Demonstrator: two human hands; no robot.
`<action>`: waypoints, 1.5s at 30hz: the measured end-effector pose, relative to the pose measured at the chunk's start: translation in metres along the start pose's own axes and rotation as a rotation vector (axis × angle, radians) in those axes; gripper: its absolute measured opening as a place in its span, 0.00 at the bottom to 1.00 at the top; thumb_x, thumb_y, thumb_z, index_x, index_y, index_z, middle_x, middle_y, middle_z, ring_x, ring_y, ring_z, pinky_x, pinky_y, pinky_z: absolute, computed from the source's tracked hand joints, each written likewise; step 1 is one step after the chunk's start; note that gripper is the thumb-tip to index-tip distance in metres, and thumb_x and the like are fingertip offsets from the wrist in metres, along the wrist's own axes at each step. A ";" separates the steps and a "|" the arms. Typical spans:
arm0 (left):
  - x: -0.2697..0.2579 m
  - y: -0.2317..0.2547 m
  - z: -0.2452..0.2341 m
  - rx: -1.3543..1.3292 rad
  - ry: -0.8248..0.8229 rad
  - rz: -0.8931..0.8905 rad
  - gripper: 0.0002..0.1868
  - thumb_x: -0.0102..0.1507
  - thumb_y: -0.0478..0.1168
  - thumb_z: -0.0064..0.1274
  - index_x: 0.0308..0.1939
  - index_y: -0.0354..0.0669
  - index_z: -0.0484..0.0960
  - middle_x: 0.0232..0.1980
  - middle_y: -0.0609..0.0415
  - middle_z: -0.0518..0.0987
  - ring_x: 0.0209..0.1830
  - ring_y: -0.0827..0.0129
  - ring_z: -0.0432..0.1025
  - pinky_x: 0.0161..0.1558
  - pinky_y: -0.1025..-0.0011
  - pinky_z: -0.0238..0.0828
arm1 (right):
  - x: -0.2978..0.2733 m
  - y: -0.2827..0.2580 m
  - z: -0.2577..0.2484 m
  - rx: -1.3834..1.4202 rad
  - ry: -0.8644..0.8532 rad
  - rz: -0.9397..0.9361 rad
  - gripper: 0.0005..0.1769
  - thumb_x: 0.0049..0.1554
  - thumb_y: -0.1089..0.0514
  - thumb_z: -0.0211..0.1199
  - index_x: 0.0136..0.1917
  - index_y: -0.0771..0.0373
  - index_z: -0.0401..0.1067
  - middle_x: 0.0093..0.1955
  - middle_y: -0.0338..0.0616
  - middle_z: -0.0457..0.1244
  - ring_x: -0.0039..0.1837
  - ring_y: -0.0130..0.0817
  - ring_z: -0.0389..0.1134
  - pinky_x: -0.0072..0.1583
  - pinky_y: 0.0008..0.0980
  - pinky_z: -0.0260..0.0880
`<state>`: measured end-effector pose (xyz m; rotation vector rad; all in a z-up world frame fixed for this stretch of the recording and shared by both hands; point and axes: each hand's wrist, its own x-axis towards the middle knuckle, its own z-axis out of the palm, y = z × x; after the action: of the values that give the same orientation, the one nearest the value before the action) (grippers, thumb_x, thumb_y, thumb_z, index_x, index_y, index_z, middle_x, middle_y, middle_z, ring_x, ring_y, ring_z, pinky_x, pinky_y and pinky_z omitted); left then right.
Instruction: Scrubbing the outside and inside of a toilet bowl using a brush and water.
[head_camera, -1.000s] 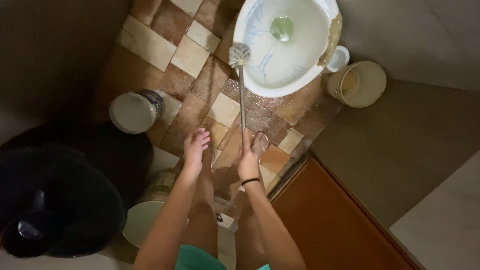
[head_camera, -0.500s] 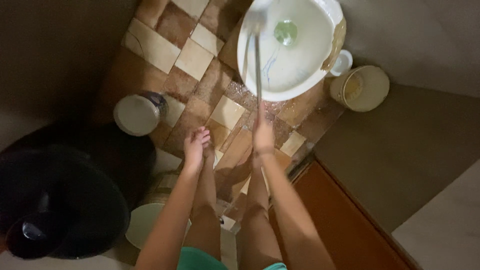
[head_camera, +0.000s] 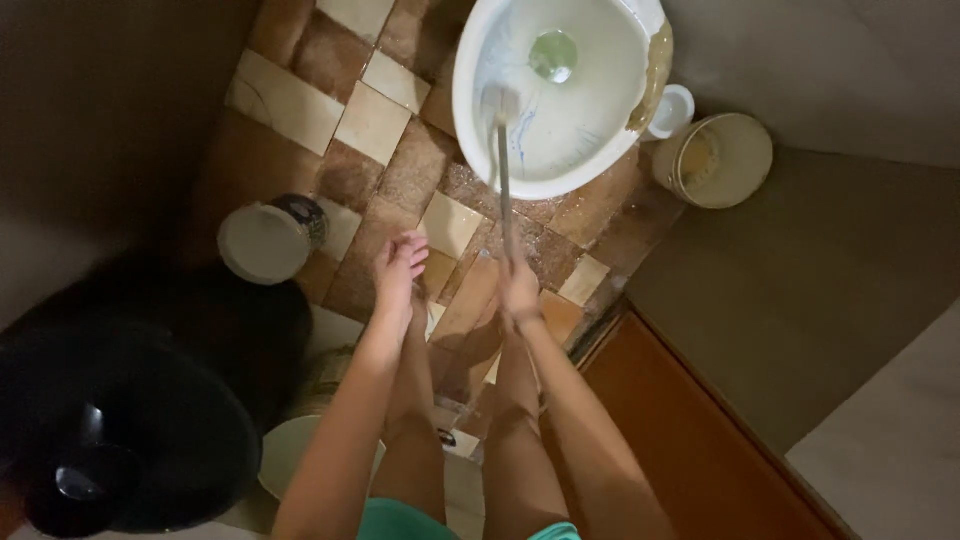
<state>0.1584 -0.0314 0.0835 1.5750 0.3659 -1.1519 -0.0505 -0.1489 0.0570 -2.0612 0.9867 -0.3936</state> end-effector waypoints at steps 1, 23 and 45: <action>-0.004 0.004 0.002 0.006 -0.004 0.000 0.15 0.70 0.42 0.43 0.58 0.44 0.77 0.55 0.54 0.84 0.52 0.69 0.78 0.49 0.71 0.72 | 0.012 -0.033 -0.044 0.001 0.006 0.005 0.31 0.72 0.64 0.45 0.86 0.63 0.45 0.78 0.71 0.53 0.74 0.65 0.58 0.68 0.56 0.62; 0.005 -0.057 0.023 -0.237 0.104 0.022 0.09 0.71 0.36 0.48 0.53 0.38 0.76 0.48 0.59 0.76 0.43 0.73 0.70 0.46 0.74 0.69 | 0.037 0.217 -0.035 -0.113 -0.237 0.181 0.26 0.64 0.63 0.51 0.75 0.63 0.58 0.64 0.59 0.65 0.60 0.41 0.69 0.60 0.40 0.73; -0.045 -0.076 0.057 -0.395 0.051 0.123 0.15 0.65 0.41 0.56 0.53 0.38 0.77 0.44 0.57 0.78 0.39 0.76 0.71 0.40 0.74 0.67 | 0.037 0.055 -0.212 -0.490 -0.561 0.492 0.46 0.58 0.60 0.48 0.84 0.38 0.38 0.43 0.62 0.69 0.41 0.58 0.74 0.44 0.56 0.74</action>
<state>0.0538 -0.0391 0.0806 1.2620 0.4911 -0.8825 -0.1743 -0.3101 0.1462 -2.0573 1.2513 0.7079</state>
